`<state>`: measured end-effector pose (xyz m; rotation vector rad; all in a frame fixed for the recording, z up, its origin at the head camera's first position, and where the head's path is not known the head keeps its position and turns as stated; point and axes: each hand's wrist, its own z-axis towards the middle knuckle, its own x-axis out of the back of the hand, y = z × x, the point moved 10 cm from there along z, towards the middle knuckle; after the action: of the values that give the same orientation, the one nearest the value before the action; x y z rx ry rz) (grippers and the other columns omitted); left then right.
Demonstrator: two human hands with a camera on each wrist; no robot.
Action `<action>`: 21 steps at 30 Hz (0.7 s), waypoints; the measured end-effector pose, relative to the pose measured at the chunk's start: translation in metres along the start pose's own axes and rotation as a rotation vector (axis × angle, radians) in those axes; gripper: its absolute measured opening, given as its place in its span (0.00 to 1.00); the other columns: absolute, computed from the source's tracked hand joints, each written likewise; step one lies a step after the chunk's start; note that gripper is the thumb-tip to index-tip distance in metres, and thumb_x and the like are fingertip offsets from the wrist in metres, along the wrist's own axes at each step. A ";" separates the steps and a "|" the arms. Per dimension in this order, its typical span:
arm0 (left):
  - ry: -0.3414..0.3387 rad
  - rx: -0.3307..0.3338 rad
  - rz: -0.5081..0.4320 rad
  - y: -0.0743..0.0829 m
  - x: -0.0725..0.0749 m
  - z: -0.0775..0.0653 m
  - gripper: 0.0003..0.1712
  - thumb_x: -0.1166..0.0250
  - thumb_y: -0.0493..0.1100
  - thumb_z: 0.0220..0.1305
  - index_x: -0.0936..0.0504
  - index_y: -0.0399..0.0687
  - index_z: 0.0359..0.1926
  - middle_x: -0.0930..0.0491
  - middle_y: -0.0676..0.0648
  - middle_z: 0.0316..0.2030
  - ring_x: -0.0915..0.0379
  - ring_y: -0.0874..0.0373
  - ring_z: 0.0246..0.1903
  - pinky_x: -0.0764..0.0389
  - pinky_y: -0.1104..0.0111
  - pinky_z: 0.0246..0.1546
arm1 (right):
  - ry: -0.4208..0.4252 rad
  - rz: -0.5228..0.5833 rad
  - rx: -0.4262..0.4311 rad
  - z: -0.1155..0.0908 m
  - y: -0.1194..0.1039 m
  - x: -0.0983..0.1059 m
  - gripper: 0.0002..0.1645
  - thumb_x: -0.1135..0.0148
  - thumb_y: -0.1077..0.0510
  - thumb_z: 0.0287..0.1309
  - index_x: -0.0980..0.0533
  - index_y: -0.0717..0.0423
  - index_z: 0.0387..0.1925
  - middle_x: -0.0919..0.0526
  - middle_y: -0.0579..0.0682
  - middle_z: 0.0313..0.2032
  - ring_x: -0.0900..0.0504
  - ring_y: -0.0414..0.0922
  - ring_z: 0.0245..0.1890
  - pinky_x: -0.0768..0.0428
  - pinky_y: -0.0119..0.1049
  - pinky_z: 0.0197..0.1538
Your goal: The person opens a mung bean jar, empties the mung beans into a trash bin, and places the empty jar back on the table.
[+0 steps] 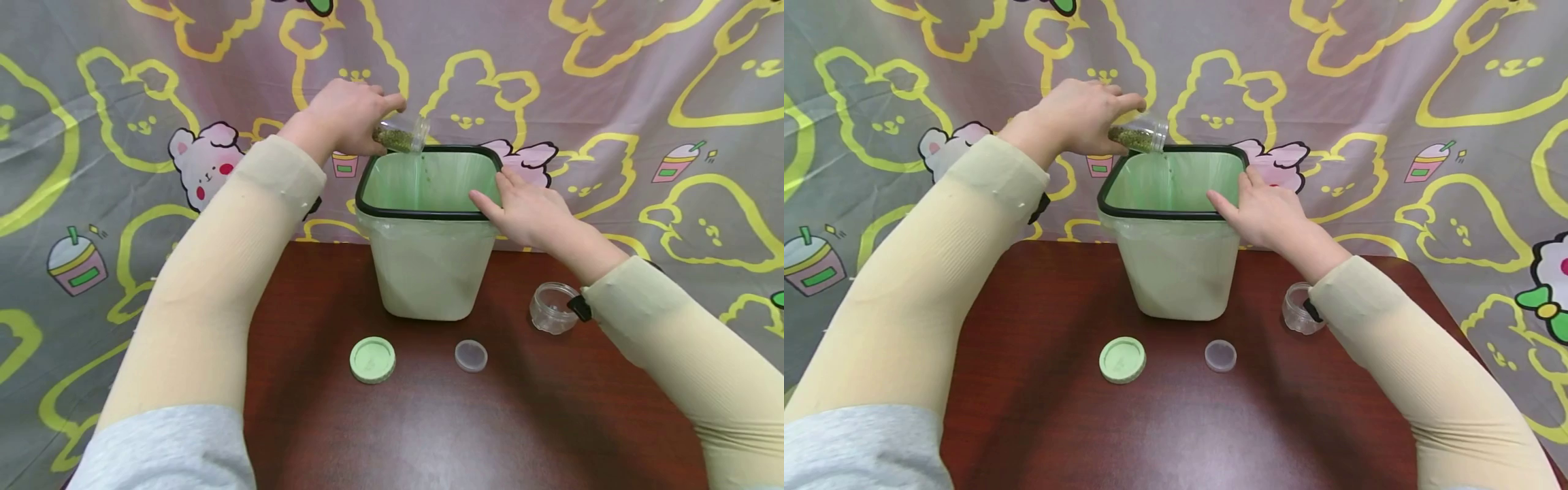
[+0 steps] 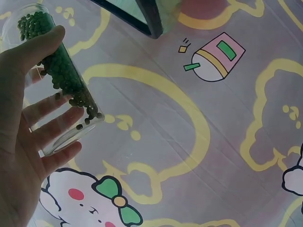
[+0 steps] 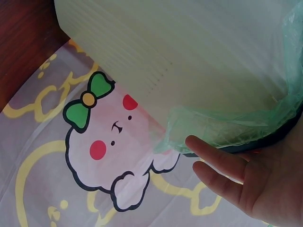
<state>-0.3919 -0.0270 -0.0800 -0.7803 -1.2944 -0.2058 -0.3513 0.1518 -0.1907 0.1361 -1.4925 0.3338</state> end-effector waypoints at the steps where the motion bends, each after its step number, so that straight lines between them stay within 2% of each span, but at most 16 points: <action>1: 0.014 0.004 -0.002 0.000 0.002 0.000 0.42 0.34 0.54 0.61 0.41 0.49 0.71 0.28 0.37 0.58 0.31 0.38 0.55 0.28 0.43 0.50 | 0.001 -0.001 0.001 0.000 0.000 0.000 0.57 0.79 0.25 0.66 0.53 0.70 0.73 0.55 0.65 0.74 0.51 0.61 0.72 0.41 0.65 0.61; 4: 0.058 0.023 -0.012 -0.003 0.009 -0.002 0.41 0.35 0.56 0.62 0.40 0.50 0.70 0.28 0.37 0.57 0.32 0.38 0.56 0.29 0.42 0.51 | 0.003 -0.003 0.002 0.000 0.000 0.000 0.57 0.79 0.25 0.66 0.53 0.70 0.73 0.55 0.65 0.74 0.51 0.62 0.72 0.41 0.65 0.61; 11: 0.000 0.018 0.006 -0.002 0.002 -0.003 0.42 0.35 0.54 0.63 0.43 0.49 0.71 0.29 0.37 0.58 0.32 0.38 0.56 0.30 0.42 0.52 | -0.004 -0.007 0.004 0.001 0.000 -0.002 0.57 0.79 0.25 0.66 0.53 0.70 0.73 0.55 0.65 0.74 0.51 0.61 0.72 0.41 0.65 0.61; 21: -0.003 -0.003 -0.002 -0.001 -0.002 0.000 0.42 0.35 0.54 0.62 0.42 0.48 0.71 0.28 0.37 0.58 0.30 0.37 0.53 0.27 0.42 0.48 | -0.005 -0.010 0.006 0.002 0.000 -0.002 0.57 0.80 0.25 0.66 0.54 0.70 0.73 0.55 0.65 0.74 0.52 0.61 0.72 0.42 0.65 0.61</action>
<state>-0.3931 -0.0282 -0.0813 -0.7819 -1.2986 -0.2084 -0.3538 0.1511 -0.1923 0.1492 -1.4954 0.3304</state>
